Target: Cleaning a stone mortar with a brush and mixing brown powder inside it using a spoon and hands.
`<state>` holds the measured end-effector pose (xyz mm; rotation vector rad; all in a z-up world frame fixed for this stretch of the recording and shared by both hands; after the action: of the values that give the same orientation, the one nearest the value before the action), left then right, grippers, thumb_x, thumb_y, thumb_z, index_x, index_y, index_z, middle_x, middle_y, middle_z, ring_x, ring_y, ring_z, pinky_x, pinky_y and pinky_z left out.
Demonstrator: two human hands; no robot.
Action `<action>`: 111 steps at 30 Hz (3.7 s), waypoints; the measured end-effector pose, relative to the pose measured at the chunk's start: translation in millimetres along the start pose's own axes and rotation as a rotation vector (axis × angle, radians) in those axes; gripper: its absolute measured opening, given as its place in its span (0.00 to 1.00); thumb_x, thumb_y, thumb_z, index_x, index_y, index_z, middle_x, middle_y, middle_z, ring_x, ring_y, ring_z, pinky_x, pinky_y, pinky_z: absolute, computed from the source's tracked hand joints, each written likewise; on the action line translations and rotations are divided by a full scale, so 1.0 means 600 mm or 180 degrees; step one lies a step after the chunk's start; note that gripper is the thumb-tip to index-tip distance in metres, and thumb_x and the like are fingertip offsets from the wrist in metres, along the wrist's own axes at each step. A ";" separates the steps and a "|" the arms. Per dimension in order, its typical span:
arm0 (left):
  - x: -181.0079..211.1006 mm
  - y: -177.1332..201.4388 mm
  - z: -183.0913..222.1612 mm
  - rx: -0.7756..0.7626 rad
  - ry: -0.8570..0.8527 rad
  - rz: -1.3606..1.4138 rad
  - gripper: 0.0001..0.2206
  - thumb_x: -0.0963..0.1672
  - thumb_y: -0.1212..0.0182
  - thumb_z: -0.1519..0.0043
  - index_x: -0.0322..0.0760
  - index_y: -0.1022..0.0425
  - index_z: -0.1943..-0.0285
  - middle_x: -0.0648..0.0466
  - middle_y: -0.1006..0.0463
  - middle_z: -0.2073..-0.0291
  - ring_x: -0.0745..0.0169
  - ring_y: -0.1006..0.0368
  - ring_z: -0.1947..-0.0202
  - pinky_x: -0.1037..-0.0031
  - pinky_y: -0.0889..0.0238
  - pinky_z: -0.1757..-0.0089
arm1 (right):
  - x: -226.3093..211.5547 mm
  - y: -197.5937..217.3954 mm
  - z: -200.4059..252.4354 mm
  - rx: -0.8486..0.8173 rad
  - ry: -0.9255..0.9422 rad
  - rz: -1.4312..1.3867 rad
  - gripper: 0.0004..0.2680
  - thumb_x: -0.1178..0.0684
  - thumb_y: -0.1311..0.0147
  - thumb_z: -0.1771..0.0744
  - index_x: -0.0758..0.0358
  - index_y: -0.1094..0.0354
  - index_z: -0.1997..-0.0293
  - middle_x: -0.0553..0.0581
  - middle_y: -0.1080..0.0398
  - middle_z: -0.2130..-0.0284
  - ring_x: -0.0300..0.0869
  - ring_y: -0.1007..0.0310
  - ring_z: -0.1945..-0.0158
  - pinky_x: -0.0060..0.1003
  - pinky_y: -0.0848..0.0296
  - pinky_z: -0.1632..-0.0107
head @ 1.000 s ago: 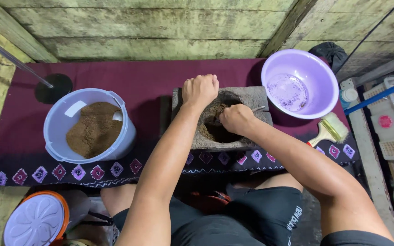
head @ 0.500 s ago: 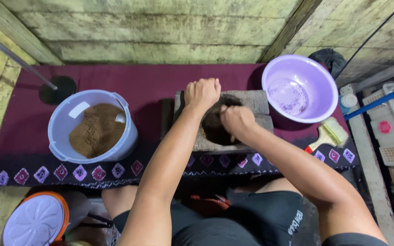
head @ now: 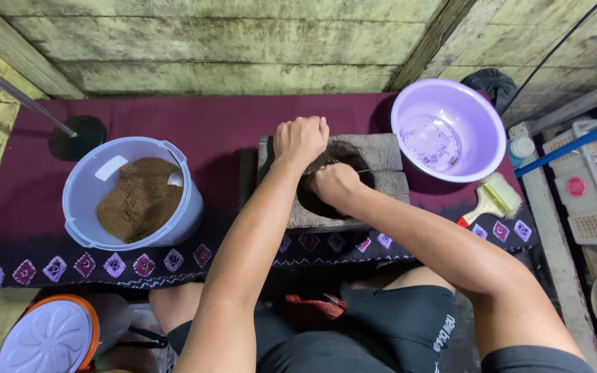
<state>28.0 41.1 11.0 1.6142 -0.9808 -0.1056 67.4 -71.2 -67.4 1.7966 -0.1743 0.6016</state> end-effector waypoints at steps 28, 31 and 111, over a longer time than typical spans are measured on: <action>0.012 0.025 0.008 -0.0141 -0.0140 0.0252 0.20 0.49 0.57 0.34 0.41 0.17 0.67 0.45 0.17 0.75 0.37 0.17 0.68 0.50 0.27 0.58 | 0.083 0.086 0.046 -0.1653 0.0259 -0.0053 0.08 0.54 0.48 0.35 0.61 0.24 0.75 0.59 0.30 0.85 0.50 0.25 0.81 0.44 0.26 0.80; 0.010 0.015 0.009 0.0022 -0.0182 0.0079 0.20 0.50 0.54 0.35 0.39 0.19 0.70 0.43 0.19 0.78 0.33 0.18 0.70 0.47 0.28 0.61 | 0.121 0.086 0.029 -0.0663 0.0074 0.0700 0.16 0.55 0.51 0.35 0.51 0.36 0.90 0.48 0.42 0.95 0.41 0.39 0.92 0.39 0.40 0.89; 0.012 0.025 0.005 -0.0297 -0.0084 0.0155 0.20 0.50 0.55 0.36 0.38 0.18 0.67 0.42 0.18 0.75 0.33 0.18 0.67 0.46 0.28 0.58 | 0.009 0.006 0.022 -0.1403 0.0420 -0.0716 0.09 0.53 0.48 0.35 0.57 0.22 0.75 0.56 0.27 0.84 0.49 0.20 0.76 0.44 0.24 0.78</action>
<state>23.0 34.8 26.0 1.5062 -1.0202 -0.1378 74.8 -83.8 -64.4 1.3238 -0.0106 0.4748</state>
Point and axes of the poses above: each hand's wrist, its own z-axis away from the middle knuckle, its own y-axis out of the back of the hand, x = y × z, the point moved 5 cm from there along -z, towards the middle knuckle
